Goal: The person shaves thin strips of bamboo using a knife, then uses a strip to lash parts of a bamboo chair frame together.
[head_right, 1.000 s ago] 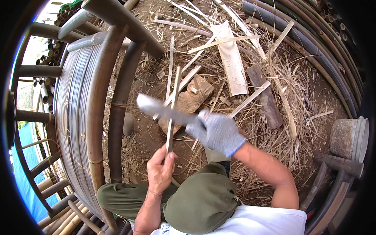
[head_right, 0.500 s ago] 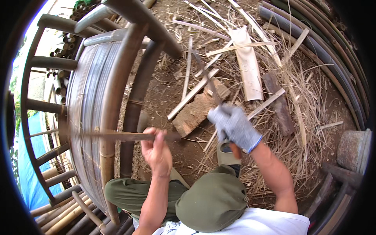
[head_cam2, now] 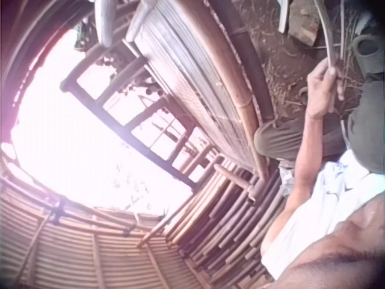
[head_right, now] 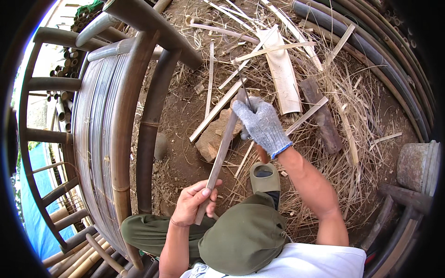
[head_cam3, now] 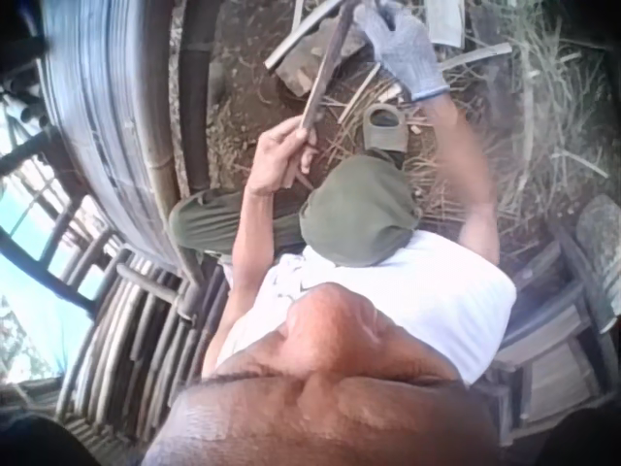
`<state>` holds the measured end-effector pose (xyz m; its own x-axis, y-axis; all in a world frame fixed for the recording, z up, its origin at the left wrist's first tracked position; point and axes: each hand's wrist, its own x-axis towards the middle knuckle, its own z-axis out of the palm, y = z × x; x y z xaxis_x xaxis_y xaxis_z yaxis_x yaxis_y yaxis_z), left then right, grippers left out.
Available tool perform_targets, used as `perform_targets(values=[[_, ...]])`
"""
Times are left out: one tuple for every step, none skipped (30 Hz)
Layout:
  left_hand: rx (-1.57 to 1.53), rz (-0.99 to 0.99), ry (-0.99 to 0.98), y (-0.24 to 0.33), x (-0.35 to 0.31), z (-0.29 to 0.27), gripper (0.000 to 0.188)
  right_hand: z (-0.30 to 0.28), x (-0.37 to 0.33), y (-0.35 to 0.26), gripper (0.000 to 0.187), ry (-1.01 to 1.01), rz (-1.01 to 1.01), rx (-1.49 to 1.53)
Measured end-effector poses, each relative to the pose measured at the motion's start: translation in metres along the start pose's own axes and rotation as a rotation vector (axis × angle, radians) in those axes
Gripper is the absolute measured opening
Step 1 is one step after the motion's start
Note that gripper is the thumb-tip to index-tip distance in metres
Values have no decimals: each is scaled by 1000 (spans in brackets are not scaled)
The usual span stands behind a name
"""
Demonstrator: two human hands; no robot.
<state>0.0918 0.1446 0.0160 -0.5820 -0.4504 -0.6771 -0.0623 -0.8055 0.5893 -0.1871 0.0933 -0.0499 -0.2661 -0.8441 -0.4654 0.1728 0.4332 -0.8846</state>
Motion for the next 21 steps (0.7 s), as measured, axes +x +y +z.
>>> perform_targets(values=[[74, 29, 106, 2, 0, 2, 43, -7, 2, 10, 38, 85, -340, -275], [147, 57, 212, 4, 4, 6, 41, -11, 3, 19, 41, 171, -680, -549], [223, 86, 341, 7, 4, 6, 40, -6, -15, 7, 44, 26, -462, -613], [269, 146, 383, 8, 8, 7, 39, -6, -28, 9, 46, -50, -497, -686], [313, 203, 418, 7, 15, 7, 37, -2, -42, 13, 49, -127, -541, -765], [351, 262, 437, 7, 21, 10, 36, -1, -56, 15, 51, -195, -579, -858], [362, 269, 447, 6, 21, 10, 33, 3, -66, 20, 53, -230, -611, -878], [430, 274, 454, 2, 22, 8, 33, 7, -71, 24, 55, -265, -643, -898], [500, 282, 467, -3, 20, 5, 33, 9, -71, 27, 56, -271, -612, -930], [569, 289, 478, -7, 18, 4, 32, 9, -66, 31, 56, -260, -594, -927], [609, 347, 482, -11, 14, 7, 33, 4, -58, 30, 56, -221, -522, -924], [636, 385, 479, -15, 12, 7, 33, 1, -48, 28, 56, -187, -453, -915], [662, 423, 475, -19, 12, 7, 34, -3, -40, 32, 55, -128, -660, -939], [688, 461, 471, -22, 10, 6, 34, -2, -37, 32, 56, -117, -681, -942], [658, 437, 461, -21, 9, 6, 36, -5, -35, 30, 57, -100, -699, -957], [636, 379, 451, -22, 5, 7, 36, -9, -31, 28, 58, -82, -717, -972], [614, 321, 440, -27, -3, 8, 36, -17, -21, 34, 64, 3, -644, -1013], [602, 270, 431, -28, -14, 8, 36, -35, -2, 40, 69, 50, -597, -1079], [652, 283, 396, -30, -28, 9, 35, -50, 15, 32, 70, 78, -347, -929], [597, 297, 363, -40, -34, 8, 34, -70, 27, 25, 70, 113, -91, -783], [429, 200, 371, -37, -35, 10, 36, -90, 32, 31, 69, 263, -283, -850]])
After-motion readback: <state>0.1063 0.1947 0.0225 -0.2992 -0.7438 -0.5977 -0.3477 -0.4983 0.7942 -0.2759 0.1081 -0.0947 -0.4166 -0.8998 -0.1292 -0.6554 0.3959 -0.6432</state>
